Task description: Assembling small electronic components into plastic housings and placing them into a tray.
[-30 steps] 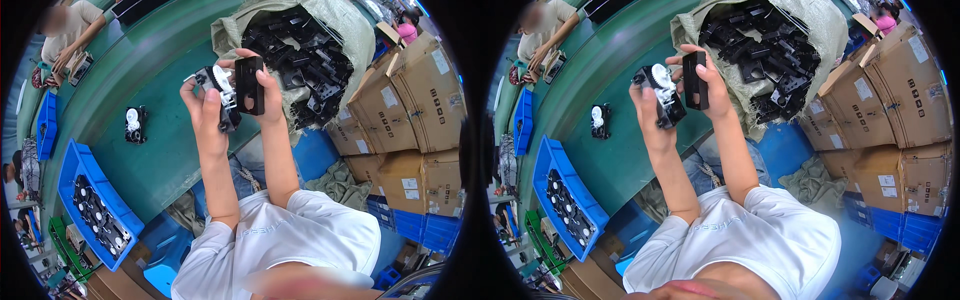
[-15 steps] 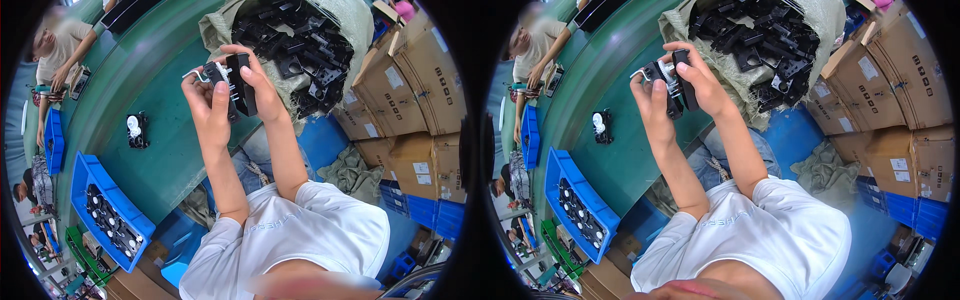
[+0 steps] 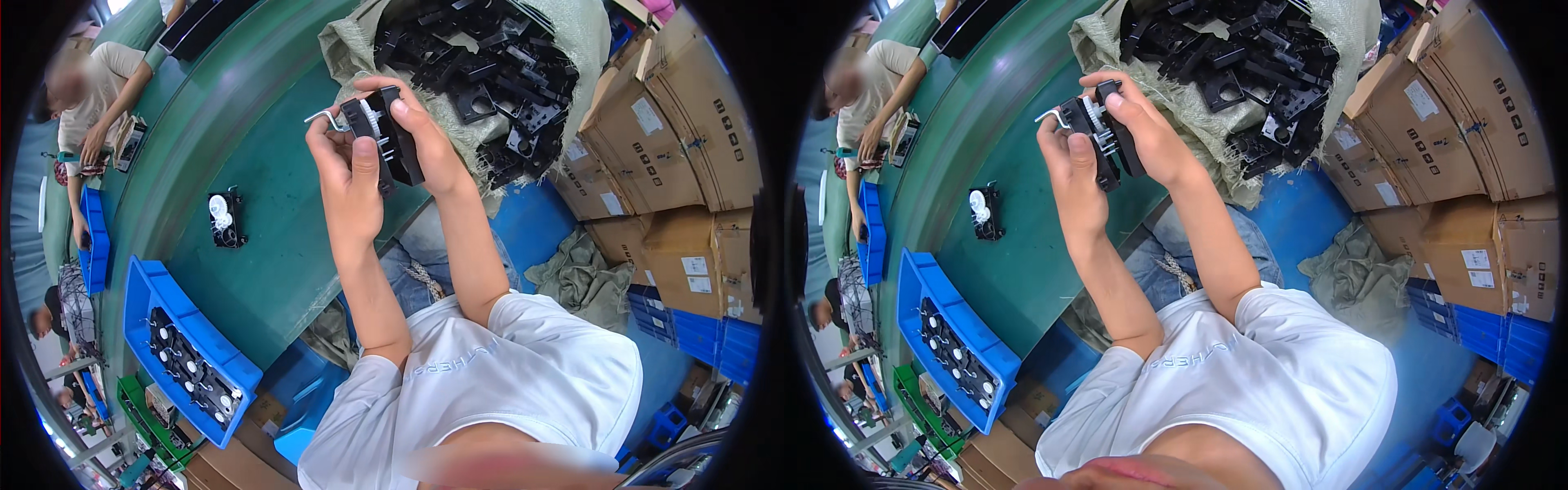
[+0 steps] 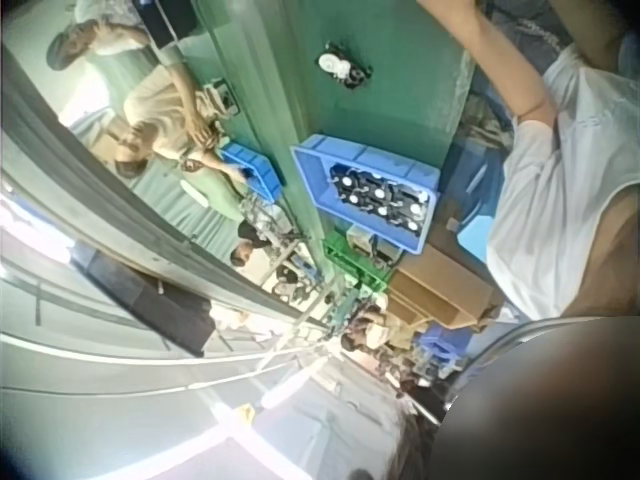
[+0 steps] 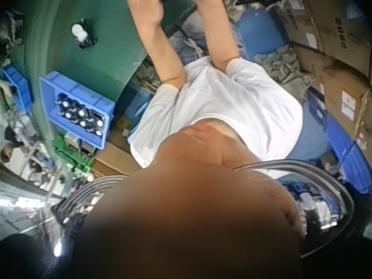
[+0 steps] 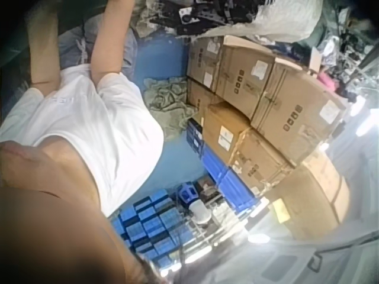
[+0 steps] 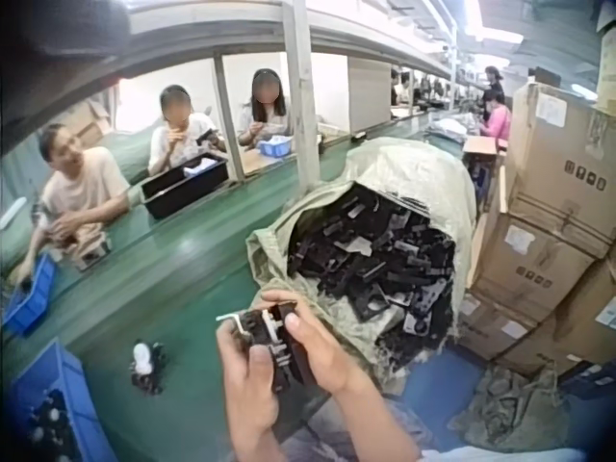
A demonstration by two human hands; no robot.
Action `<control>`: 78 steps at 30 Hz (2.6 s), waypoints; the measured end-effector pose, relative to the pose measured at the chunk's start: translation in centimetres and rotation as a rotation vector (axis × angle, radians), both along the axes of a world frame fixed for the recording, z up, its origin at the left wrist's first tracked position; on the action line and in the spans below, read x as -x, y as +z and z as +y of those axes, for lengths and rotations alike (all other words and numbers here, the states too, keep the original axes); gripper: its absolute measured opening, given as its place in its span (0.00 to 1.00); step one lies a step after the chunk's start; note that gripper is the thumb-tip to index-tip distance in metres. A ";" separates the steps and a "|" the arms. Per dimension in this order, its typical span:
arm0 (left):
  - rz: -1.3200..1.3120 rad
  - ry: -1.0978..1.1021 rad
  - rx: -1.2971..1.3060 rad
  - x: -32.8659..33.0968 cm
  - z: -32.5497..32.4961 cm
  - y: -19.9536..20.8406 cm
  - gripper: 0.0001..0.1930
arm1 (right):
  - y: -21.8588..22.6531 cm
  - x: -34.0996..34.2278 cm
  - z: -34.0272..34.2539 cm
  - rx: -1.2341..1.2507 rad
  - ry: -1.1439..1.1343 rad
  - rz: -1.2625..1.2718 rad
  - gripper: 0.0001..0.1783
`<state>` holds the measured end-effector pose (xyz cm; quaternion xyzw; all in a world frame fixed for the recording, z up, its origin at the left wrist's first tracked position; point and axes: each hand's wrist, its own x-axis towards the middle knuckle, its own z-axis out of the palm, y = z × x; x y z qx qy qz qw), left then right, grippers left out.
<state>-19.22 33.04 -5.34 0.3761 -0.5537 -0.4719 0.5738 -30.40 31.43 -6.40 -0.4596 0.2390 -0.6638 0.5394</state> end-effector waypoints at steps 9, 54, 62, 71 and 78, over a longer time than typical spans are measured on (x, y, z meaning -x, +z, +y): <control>-0.199 0.003 -0.045 -0.2 0.2 -0.1 0.30 | -0.8 -0.4 -0.5 -0.001 0.029 0.078 0.22; -0.904 0.906 -0.527 -45.0 -2.4 4.7 0.34 | -2.6 -5.3 -0.9 0.039 0.464 0.208 0.41; -1.225 0.843 -0.523 -46.9 -2.1 2.0 0.38 | -2.7 -5.7 -1.2 0.012 0.477 0.220 0.33; -1.675 0.836 -0.701 -46.1 -2.4 0.5 0.33 | -2.4 -5.4 -0.9 -0.023 0.447 0.246 0.29; -1.705 0.882 -0.631 -47.1 -0.6 0.8 0.27 | -2.3 -4.6 -1.2 -0.045 0.410 0.249 0.21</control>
